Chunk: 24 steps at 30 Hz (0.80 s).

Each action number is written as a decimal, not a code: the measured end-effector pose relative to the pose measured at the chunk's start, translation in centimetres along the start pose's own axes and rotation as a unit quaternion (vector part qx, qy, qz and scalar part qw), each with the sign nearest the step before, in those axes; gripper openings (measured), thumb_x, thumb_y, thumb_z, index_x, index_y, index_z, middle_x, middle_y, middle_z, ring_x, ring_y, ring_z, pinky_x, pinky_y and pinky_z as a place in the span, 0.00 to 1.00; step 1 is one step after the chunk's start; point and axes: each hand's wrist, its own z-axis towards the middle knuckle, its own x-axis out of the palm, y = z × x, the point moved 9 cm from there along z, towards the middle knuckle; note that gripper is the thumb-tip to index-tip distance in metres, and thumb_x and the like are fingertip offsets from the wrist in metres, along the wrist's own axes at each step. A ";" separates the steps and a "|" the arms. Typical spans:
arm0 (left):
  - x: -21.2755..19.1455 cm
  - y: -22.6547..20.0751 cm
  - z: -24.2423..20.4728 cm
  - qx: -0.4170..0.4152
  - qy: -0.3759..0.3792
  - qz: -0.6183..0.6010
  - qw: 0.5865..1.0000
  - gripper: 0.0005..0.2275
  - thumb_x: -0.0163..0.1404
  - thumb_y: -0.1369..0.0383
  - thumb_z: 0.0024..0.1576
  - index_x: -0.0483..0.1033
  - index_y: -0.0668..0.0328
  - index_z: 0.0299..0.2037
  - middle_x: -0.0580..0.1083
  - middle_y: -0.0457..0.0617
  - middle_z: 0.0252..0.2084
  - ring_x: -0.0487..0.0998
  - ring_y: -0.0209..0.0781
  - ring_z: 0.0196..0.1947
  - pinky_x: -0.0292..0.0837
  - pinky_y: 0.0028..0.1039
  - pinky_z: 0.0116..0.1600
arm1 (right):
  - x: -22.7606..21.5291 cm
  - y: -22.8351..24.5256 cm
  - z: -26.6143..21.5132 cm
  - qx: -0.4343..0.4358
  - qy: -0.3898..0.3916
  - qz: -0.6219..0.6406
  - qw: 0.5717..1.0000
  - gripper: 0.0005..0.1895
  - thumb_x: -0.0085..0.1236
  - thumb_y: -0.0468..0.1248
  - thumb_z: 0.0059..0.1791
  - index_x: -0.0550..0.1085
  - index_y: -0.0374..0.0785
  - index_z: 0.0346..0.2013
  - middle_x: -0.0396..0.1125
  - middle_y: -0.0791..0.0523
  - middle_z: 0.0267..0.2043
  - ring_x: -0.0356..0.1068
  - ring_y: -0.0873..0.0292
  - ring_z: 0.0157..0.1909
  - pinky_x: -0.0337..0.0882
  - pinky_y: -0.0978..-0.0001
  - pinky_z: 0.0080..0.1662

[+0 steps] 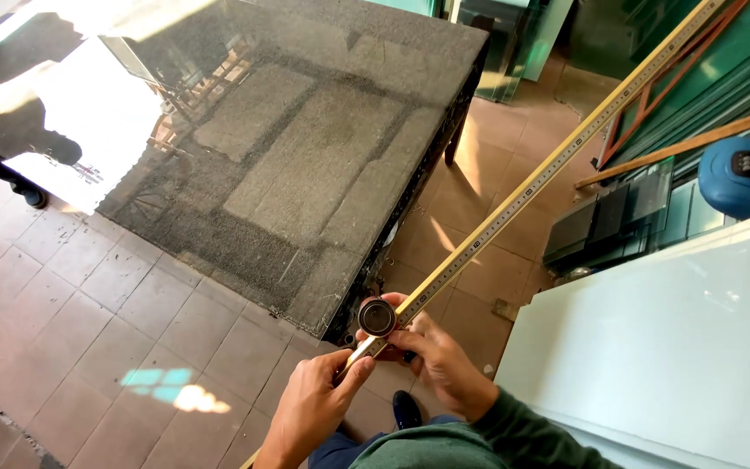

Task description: Measuring and aligning a T-square on a large sheet of glass for cutting

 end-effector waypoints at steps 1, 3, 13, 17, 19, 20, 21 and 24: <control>0.0 -0.1 -0.2 -0.001 0.004 0.003 1.000 0.26 0.55 0.47 0.69 0.62 0.51 0.24 0.57 0.41 0.21 0.55 0.36 0.25 0.50 0.36 0.33 | -0.1 0.0 0.1 0.000 -0.003 0.004 1.000 0.27 0.52 0.30 0.56 0.65 0.40 0.71 0.75 0.41 0.63 0.77 0.40 0.63 0.78 0.47 0.62; 0.2 -0.5 -0.7 0.002 0.014 -0.006 1.000 0.26 0.54 0.46 0.71 0.61 0.49 0.25 0.56 0.40 0.22 0.54 0.34 0.25 0.48 0.34 0.33 | -0.1 1.3 0.1 -0.063 -0.002 -0.049 0.997 0.26 0.54 0.33 0.55 0.69 0.40 0.70 0.78 0.42 0.53 0.81 0.44 0.53 0.79 0.47 0.62; 0.3 0.8 -1.6 -0.010 0.017 0.011 1.000 0.26 0.53 0.46 0.71 0.62 0.50 0.24 0.56 0.40 0.22 0.55 0.34 0.25 0.48 0.36 0.33 | -3.6 8.6 -0.5 -0.137 -0.054 -0.098 0.984 0.23 0.41 0.34 0.59 0.67 0.38 0.70 0.75 0.45 0.59 0.81 0.43 0.51 0.82 0.50 0.55; 0.1 0.6 -2.0 -0.004 0.022 0.023 0.999 0.26 0.52 0.47 0.71 0.61 0.50 0.25 0.55 0.40 0.23 0.55 0.35 0.25 0.48 0.36 0.34 | -3.9 8.9 -0.5 -0.146 -0.063 -0.098 0.983 0.22 0.43 0.35 0.59 0.68 0.38 0.69 0.75 0.46 0.59 0.81 0.43 0.49 0.83 0.53 0.50; 0.1 0.7 -2.0 -0.005 0.026 0.027 0.999 0.25 0.52 0.48 0.71 0.62 0.50 0.25 0.55 0.40 0.23 0.55 0.35 0.25 0.48 0.36 0.34 | -4.1 9.0 -0.6 -0.144 -0.066 -0.092 0.983 0.22 0.44 0.36 0.59 0.68 0.39 0.68 0.75 0.46 0.59 0.81 0.44 0.49 0.84 0.52 0.49; 0.1 0.8 -2.0 -0.006 0.025 0.027 0.999 0.25 0.53 0.48 0.71 0.61 0.50 0.25 0.54 0.40 0.24 0.54 0.35 0.26 0.48 0.36 0.34 | -4.1 9.1 -0.6 -0.149 -0.061 -0.091 0.983 0.22 0.44 0.36 0.59 0.68 0.38 0.68 0.75 0.46 0.59 0.81 0.44 0.49 0.84 0.52 0.49; 0.1 0.9 -2.0 -0.007 0.025 0.027 0.999 0.24 0.53 0.48 0.71 0.61 0.49 0.26 0.54 0.39 0.24 0.54 0.35 0.26 0.48 0.36 0.34 | -4.0 9.1 -0.7 -0.153 -0.056 -0.090 0.982 0.22 0.43 0.36 0.59 0.68 0.38 0.68 0.74 0.46 0.59 0.81 0.44 0.49 0.84 0.51 0.50; 0.2 1.4 -2.0 0.012 0.019 0.037 0.999 0.25 0.53 0.48 0.71 0.59 0.49 0.25 0.54 0.39 0.23 0.54 0.33 0.25 0.48 0.35 0.33 | -3.7 9.2 -1.1 -0.136 -0.072 -0.109 0.982 0.21 0.43 0.35 0.58 0.68 0.40 0.67 0.74 0.48 0.58 0.81 0.45 0.49 0.84 0.52 0.50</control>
